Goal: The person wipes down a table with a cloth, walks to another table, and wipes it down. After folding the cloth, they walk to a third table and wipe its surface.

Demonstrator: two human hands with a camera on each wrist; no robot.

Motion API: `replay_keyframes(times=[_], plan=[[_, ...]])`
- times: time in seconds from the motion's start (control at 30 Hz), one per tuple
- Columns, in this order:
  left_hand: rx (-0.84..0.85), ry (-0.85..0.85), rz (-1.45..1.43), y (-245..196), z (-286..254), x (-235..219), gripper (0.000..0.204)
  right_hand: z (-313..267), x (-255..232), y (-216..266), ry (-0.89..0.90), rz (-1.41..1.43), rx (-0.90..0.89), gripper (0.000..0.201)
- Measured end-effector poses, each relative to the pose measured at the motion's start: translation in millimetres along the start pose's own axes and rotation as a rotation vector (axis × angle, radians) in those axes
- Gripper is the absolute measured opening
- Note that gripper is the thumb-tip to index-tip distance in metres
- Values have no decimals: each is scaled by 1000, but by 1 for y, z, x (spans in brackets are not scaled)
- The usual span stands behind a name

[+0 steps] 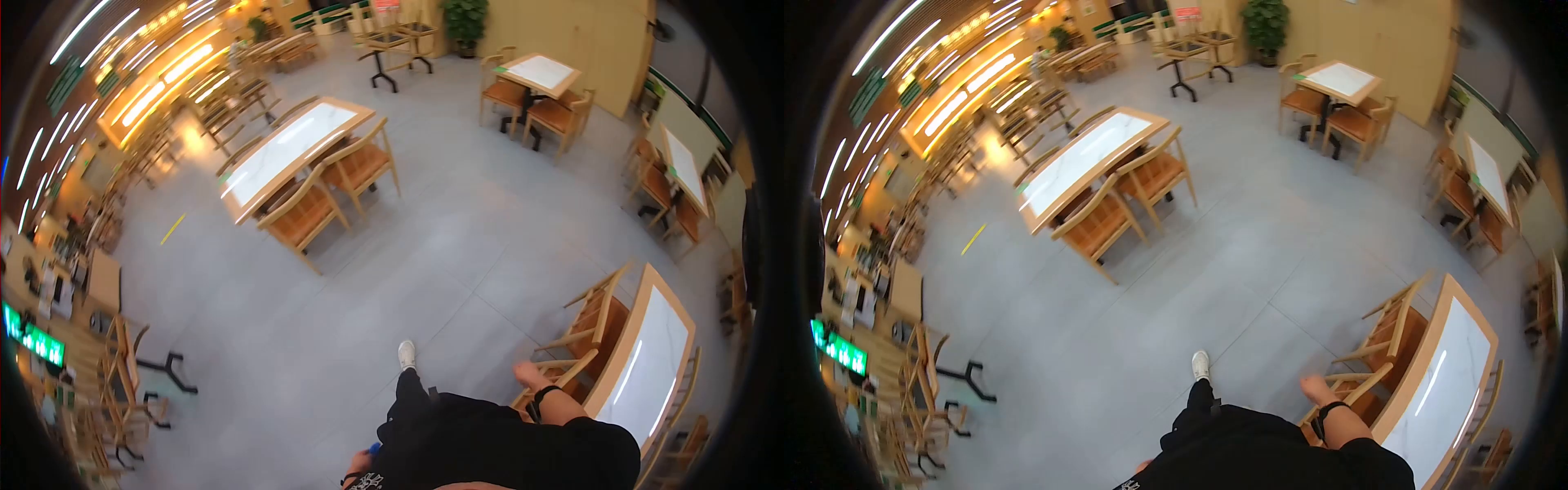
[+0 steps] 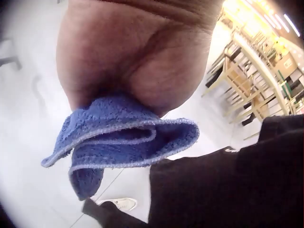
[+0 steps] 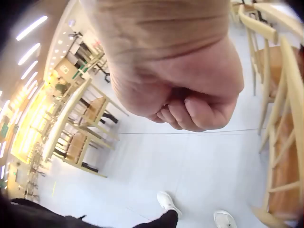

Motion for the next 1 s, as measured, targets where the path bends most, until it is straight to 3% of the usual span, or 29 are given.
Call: replay_keyframes(times=[0.03,0.1,0.17,0.27,0.37,0.4,0.43,0.47,0.5,0.53,0.57,0.63,0.7,0.73,0.8,0.87,0.9,0.97,1.0], plan=[[20,60,123,-6,14,-11,40,22,21,-31,-40,-56,-14,46],[51,124,216,-22,52,-39,41,11,41,-70,48,134,51,44],[89,153,278,-44,98,-76,42,-23,57,-74,-217,-519,-558,39],[181,192,389,-92,177,-145,43,-93,32,-73,65,546,793,24],[319,245,575,-165,266,-230,45,-70,68,-64,23,680,772,22],[393,401,815,-127,357,-242,68,-54,67,-37,83,369,549,24],[465,362,857,-149,399,-268,87,-42,67,-10,69,71,318,25],[603,214,958,-180,440,-297,102,-35,66,32,84,-321,103,26],[442,183,698,-200,473,-335,76,-30,54,49,57,268,388,28],[377,-38,321,-262,468,-374,49,-40,47,71,20,864,660,29],[449,-181,275,-333,443,-400,35,-28,46,84,19,810,598,30],[588,-307,207,-384,484,-428,39,-3,36,125,4,724,466,33],[647,-279,178,-431,501,-430,41,8,16,158,-22,569,306,28],[682,-258,168,-456,506,-425,43,33,34,143,-47,508,204,26],[604,-187,199,-467,518,-403,44,59,39,133,-38,244,28,23],[561,-93,153,-451,531,-370,48,76,37,139,31,-168,-124,21],[527,-42,57,-415,555,-347,48,86,17,134,82,109,188,21],[350,79,87,-383,542,-313,48,73,-25,147,201,658,797,21],[407,172,327,-375,529,-302,48,101,-35,141,227,610,729,23]])
Point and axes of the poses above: each hand's wrist, its own z-axis towards the middle knuckle, its own x-axis out of the palm, y = z × x, the point moved 8 cm from there along z, towards the middle knuckle, and after that the axes turned 14 degrees about x, right-handed, at the moved point
